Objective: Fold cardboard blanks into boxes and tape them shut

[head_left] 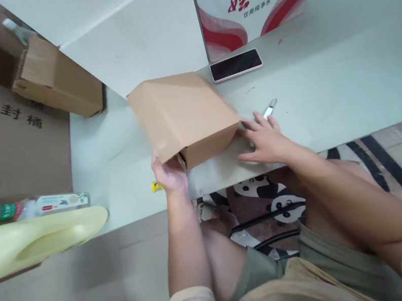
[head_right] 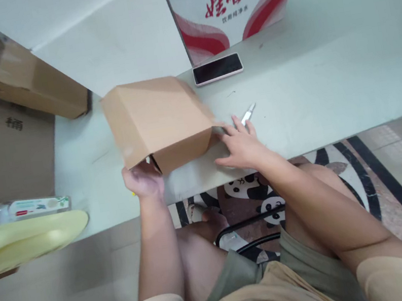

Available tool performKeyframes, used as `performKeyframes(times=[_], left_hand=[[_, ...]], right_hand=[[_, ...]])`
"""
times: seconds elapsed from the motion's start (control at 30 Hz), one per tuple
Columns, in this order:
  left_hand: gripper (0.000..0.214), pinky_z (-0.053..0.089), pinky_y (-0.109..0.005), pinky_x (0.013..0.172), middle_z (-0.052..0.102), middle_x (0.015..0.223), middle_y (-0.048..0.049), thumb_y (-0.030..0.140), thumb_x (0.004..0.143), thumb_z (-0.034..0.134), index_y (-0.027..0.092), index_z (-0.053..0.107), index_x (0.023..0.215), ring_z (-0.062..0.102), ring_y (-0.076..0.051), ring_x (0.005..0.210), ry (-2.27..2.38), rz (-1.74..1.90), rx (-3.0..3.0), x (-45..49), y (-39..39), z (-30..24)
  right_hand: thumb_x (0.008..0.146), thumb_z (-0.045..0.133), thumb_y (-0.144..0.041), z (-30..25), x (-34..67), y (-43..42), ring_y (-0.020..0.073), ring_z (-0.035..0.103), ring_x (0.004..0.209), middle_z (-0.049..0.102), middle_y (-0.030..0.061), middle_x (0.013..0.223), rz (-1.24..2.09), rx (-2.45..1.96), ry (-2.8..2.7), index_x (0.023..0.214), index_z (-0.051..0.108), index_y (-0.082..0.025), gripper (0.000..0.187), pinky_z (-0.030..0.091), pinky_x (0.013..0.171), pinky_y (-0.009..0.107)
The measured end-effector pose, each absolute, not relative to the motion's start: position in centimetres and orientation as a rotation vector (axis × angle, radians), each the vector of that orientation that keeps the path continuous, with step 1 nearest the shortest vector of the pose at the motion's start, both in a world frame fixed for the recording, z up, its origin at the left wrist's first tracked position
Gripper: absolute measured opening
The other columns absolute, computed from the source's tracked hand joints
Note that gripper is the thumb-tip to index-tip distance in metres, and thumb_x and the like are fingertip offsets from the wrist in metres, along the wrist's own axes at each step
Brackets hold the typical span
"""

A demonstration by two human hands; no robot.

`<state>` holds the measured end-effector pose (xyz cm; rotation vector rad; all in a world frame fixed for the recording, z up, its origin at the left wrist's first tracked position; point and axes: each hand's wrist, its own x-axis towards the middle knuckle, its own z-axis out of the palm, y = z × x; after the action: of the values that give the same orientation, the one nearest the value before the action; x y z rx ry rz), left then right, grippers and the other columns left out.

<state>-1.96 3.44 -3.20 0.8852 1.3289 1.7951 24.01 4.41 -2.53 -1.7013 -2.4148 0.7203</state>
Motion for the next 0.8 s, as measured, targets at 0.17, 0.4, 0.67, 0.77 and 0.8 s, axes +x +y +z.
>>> performKeyframes(times=[0.17,0.4,0.67,0.77,0.8], left_hand=[[0.049,0.049,-0.031,0.069,0.068,0.092,-0.0075,0.067,0.076,0.051,0.022,0.065,0.092,0.063,-0.020,0.086,1.239,1.743,0.742,-2.1,3.5,-3.3],[0.065,0.050,-0.039,0.102,0.071,0.114,-0.0121,0.078,0.072,0.056,0.022,0.069,0.101,0.062,-0.027,0.121,1.250,1.580,0.939,-0.8,3.6,-3.8],[0.057,0.045,-0.041,0.114,0.069,0.121,-0.0105,0.065,0.071,0.068,0.021,0.069,0.107,0.061,-0.027,0.126,1.361,1.763,0.909,-1.6,3.9,-4.2],[0.056,0.048,-0.040,0.110,0.070,0.119,-0.0109,0.065,0.072,0.070,0.020,0.069,0.106,0.063,-0.027,0.124,1.339,1.757,0.890,-1.7,3.8,-4.0],[0.057,0.049,-0.039,0.108,0.070,0.118,-0.0110,0.066,0.071,0.071,0.020,0.069,0.104,0.063,-0.027,0.122,1.341,1.757,0.880,-1.6,3.8,-3.9]], right_hand=[[0.078,0.065,-0.054,-2.4,23.9,5.0,0.0447,0.024,0.154,0.042,0.0170,0.159,0.771,-1.543,-2.285,0.153,0.037,-0.019,0.087,0.018,0.122,0.073],[0.081,0.057,-0.049,-2.3,23.3,5.5,0.0394,0.046,0.141,0.047,0.0210,0.153,0.890,-1.381,-2.014,0.153,0.031,-0.015,0.085,0.035,0.117,0.064],[0.080,0.062,-0.041,-2.1,22.6,4.5,0.0333,0.062,0.121,0.068,0.0161,0.123,0.961,-1.264,-1.823,0.118,0.060,-0.019,0.045,0.050,0.104,0.054],[0.075,0.068,-0.045,-2.2,22.7,4.5,0.0315,0.067,0.105,0.071,0.0138,0.109,1.000,-1.329,-1.728,0.108,0.062,-0.020,0.042,0.054,0.095,0.052],[0.072,0.071,-0.047,-2.2,22.7,4.6,0.0307,0.067,0.101,0.071,0.0134,0.107,0.997,-1.358,-1.692,0.109,0.061,-0.019,0.047,0.055,0.091,0.051]])
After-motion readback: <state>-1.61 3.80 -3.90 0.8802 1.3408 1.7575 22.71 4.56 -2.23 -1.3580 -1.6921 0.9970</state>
